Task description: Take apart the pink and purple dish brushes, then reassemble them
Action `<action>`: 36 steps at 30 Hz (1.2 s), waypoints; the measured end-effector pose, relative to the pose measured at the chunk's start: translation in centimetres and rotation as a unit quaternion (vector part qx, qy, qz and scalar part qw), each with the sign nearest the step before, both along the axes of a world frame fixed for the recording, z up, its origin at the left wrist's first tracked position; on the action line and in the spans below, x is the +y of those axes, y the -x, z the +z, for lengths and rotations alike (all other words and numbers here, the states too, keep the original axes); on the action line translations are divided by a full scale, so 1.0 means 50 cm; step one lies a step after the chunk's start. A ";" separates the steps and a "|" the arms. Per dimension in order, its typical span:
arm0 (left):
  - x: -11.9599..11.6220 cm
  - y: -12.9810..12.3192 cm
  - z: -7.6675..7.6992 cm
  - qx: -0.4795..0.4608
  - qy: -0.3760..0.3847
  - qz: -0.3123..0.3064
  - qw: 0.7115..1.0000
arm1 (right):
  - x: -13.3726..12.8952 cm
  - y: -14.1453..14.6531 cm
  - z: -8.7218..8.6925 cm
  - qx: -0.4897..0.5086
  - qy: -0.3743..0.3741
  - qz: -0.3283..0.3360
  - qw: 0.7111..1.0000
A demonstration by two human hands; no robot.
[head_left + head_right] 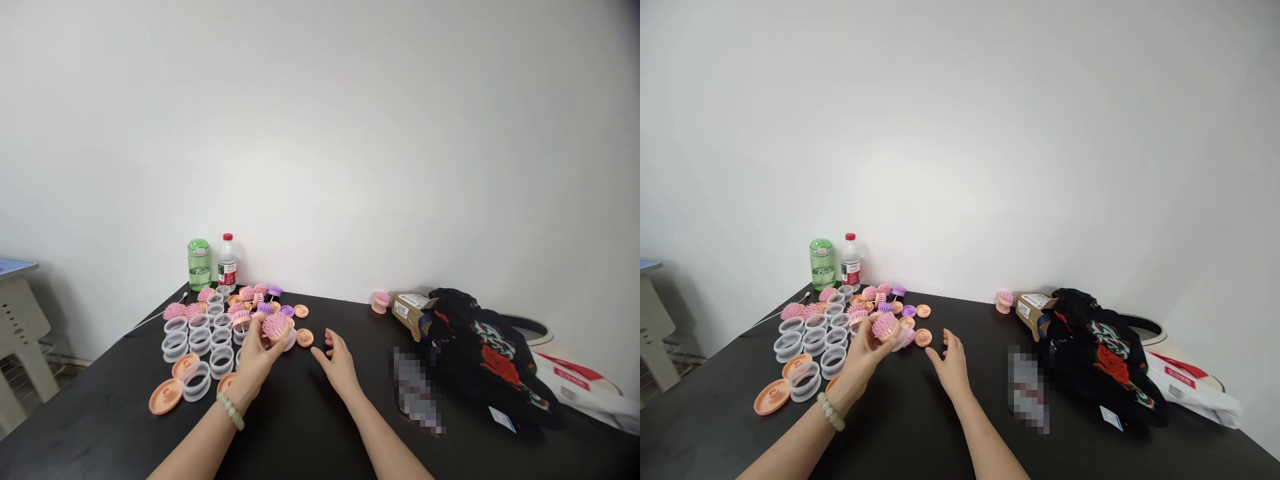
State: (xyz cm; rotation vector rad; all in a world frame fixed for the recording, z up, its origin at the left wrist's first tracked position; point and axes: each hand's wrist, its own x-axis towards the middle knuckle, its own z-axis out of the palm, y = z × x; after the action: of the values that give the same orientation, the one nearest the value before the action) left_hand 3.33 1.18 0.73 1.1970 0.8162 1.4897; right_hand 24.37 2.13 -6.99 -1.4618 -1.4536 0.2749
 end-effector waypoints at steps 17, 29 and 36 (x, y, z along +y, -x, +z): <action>-0.006 -0.001 0.005 -0.157 0.124 -0.151 0.968 | -0.010 0.022 0.065 -0.033 -0.025 0.056 0.998; -0.028 -0.010 0.005 -0.089 0.128 -0.213 0.964 | -0.133 0.056 0.150 0.055 -0.043 0.191 0.979; -0.039 -0.015 0.003 -0.095 0.118 -0.237 0.959 | -0.131 0.041 0.150 0.051 -0.075 0.175 0.980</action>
State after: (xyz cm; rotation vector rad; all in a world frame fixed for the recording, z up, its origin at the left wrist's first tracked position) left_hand 4.08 -0.78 0.90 0.9660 0.5112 1.0585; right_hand 22.30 -4.40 0.50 -1.0526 -1.6080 0.4404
